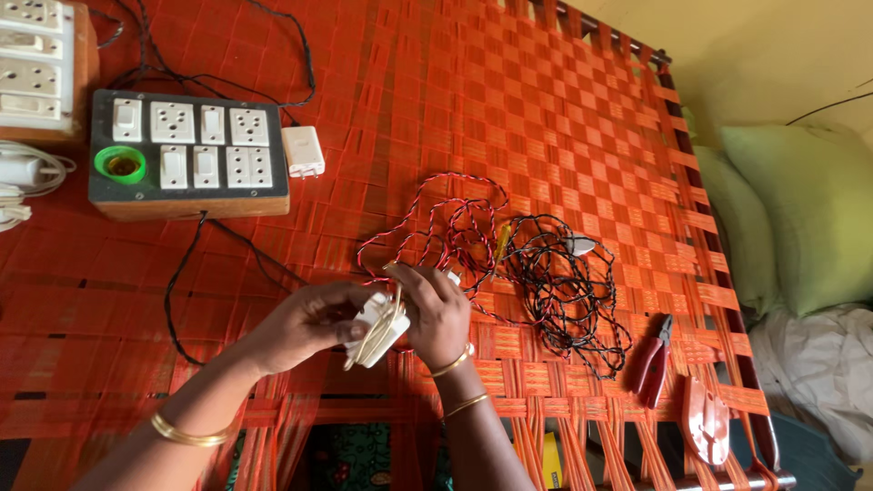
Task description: The person untangles a bundle of string lights and repairs an electrical plug using a screwdriver and electrical tape.
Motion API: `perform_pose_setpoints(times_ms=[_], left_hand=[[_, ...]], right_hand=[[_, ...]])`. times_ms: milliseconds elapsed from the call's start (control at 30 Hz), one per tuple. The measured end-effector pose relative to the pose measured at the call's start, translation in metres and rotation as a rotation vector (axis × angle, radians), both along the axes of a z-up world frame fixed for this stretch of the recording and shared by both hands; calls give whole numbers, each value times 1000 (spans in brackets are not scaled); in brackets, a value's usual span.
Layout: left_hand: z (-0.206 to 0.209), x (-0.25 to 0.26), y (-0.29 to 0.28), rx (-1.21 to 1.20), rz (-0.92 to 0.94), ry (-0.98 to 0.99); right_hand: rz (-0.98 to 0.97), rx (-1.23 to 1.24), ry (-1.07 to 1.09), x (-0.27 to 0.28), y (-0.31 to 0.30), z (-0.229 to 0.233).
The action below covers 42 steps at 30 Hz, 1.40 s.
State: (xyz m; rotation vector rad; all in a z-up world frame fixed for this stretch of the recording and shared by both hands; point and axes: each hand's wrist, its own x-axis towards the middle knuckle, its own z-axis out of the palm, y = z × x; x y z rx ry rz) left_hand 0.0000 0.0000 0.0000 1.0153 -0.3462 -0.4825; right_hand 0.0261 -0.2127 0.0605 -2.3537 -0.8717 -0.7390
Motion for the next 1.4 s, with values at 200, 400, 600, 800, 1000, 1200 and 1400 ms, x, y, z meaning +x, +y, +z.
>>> perform_pose_setpoints(times_ms=[200,400,600,800,1000,1200,1400], left_hand=[[4,-3,-3,-105,206,-44],[-3,8,1,-172,501,-46],[-13,16,4,-131,711,-96],[-19,21,3,41,874,-158],[-22,20,1,80,905,-219],[-19,22,5,303,960,-179],[-13,24,8,527,1003,-275]], right_hand=[[85,-93,172,0,17,-27],[35,-196,399,4,17,-50],[90,-160,371,-3,26,-36],[73,-197,445,-8,32,-18],[76,-173,448,-9,33,-18],[39,-157,417,-5,29,-11],[71,245,580,3,15,-22]])
